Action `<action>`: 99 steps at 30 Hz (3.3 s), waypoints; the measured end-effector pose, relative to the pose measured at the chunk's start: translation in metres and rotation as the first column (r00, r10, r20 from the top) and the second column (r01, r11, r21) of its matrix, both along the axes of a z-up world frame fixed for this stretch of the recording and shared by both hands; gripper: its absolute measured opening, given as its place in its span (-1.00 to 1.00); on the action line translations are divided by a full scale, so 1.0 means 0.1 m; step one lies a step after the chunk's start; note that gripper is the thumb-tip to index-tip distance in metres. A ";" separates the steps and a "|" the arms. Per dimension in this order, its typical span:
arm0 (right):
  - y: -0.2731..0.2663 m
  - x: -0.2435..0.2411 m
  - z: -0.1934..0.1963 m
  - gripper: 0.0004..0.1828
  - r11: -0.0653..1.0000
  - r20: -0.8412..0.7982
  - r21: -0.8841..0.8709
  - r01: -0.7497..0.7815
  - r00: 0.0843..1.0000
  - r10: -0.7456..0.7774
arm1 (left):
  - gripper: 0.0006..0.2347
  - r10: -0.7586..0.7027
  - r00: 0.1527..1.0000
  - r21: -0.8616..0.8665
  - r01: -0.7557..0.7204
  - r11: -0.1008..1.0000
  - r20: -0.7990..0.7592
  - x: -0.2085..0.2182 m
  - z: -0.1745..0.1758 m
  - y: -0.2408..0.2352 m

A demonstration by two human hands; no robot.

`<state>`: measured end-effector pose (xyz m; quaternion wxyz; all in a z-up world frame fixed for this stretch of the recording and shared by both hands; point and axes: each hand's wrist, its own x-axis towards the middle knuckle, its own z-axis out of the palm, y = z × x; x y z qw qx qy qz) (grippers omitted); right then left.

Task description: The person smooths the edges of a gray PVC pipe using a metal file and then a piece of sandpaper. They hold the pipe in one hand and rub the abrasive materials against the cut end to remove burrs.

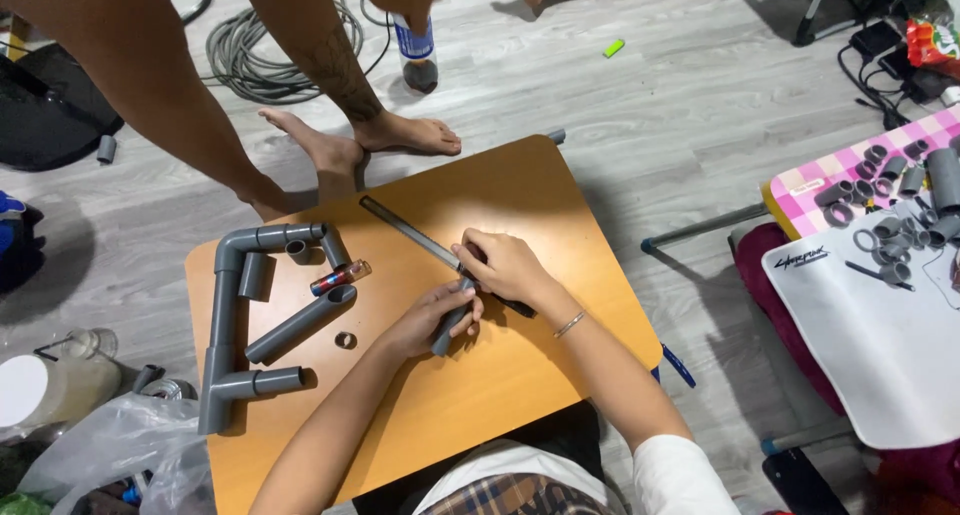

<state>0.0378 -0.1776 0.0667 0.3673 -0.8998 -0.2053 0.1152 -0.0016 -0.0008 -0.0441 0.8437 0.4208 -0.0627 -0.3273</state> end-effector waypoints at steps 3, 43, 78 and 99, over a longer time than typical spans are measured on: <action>0.01 0.01 -0.01 -0.54 1.000 -0.016 0.028 0.011 1.000 -0.011 | -0.82 -0.015 1.000 -0.004 0.015 1.000 -0.018 0.02 -0.03 0.02; -0.04 0.12 -0.24 -0.65 1.000 0.076 -0.014 -0.013 0.997 0.014 | -0.82 -0.005 1.000 0.025 0.005 1.000 -0.008 0.00 0.17 0.00; -0.08 0.12 -0.20 -0.57 0.994 0.396 0.047 -0.098 0.915 0.071 | -0.79 0.026 0.994 0.052 -0.020 0.998 -0.104 0.03 -0.02 0.10; -0.63 -1.40 2.45 -0.13 0.559 0.236 0.694 -0.454 0.876 0.420 | -0.90 0.089 0.980 -0.032 -0.096 0.995 -0.176 -0.03 0.49 0.06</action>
